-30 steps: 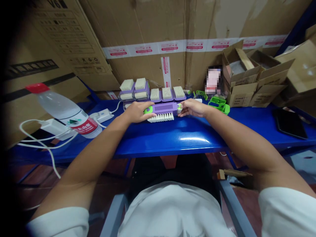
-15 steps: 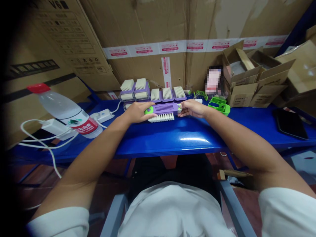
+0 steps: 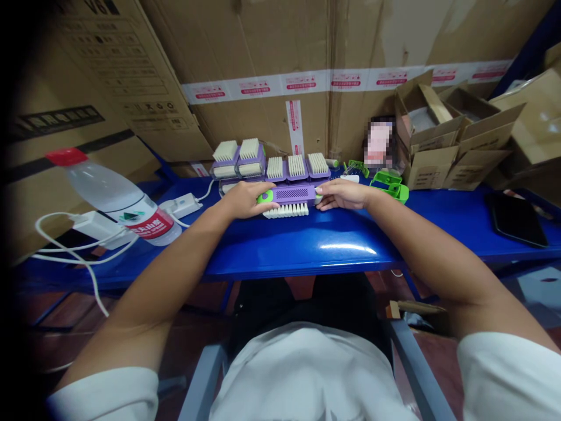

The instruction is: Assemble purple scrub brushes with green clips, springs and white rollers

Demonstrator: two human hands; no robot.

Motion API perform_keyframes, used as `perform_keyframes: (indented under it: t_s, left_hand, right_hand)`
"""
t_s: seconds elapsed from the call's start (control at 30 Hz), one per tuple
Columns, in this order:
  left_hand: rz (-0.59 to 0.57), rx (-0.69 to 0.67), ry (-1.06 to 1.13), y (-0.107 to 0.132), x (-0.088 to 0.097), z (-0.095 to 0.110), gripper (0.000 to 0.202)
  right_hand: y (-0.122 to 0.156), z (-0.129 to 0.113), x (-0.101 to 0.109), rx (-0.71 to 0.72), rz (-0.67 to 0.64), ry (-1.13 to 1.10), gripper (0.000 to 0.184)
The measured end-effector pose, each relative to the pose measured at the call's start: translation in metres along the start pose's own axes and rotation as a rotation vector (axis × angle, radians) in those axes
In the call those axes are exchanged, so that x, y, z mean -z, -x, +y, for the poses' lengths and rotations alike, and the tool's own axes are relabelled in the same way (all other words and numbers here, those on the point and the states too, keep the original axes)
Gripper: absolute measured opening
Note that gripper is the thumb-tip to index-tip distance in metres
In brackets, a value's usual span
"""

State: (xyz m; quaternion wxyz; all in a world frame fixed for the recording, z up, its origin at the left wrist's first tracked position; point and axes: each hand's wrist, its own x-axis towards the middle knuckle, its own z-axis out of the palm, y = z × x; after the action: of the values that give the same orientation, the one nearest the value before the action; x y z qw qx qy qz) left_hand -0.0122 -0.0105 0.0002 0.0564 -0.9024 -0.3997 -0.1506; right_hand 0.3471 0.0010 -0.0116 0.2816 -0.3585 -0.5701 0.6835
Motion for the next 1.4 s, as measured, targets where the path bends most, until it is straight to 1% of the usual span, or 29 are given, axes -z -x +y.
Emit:
perform_keyframes:
  t_s: [0.07,0.17,0.27,0.33,0.5,0.63,0.8,1.07,1.4]
  left_hand:
    - [-0.006,0.021,-0.004,0.0003,0.0012,0.0,0.067]
    - [-0.007,0.046,-0.013,0.0007,0.0023,-0.0008,0.067]
    - [-0.01,0.052,-0.021,0.0006,0.0023,-0.0014,0.066]
    - [-0.018,0.053,-0.027,0.0002,0.0022,-0.0009,0.066]
    - [-0.062,0.054,-0.034,-0.0011,0.0018,0.0002,0.072]
    - [-0.056,0.022,-0.012,-0.0013,0.0004,-0.0039,0.073]
    - [-0.064,0.013,0.022,-0.0009,-0.0004,-0.0086,0.076]
    - [-0.089,0.015,0.018,-0.0008,0.0019,-0.0071,0.08]
    - [-0.044,-0.006,0.071,0.0002,0.003,-0.0089,0.075]
  right_hand:
    - [0.0004,-0.0003,0.0003,0.043,0.028,0.021,0.036]
    - [-0.0005,0.0001,0.0004,0.133,0.086,0.115,0.049]
    - [-0.003,0.0016,0.0,0.235,0.149,0.227,0.058]
    - [-0.0048,0.0025,0.0,0.28,0.173,0.275,0.061]
    - [-0.0052,0.001,0.0014,0.357,0.208,0.4,0.059]
    - [-0.0046,-0.0004,0.0031,0.417,0.239,0.492,0.057]
    - [-0.0062,0.0021,0.0056,0.424,0.221,0.504,0.06]
    - [-0.006,0.0036,0.0064,0.438,0.222,0.54,0.06]
    - [-0.0013,0.0,0.0063,0.486,0.182,0.62,0.053]
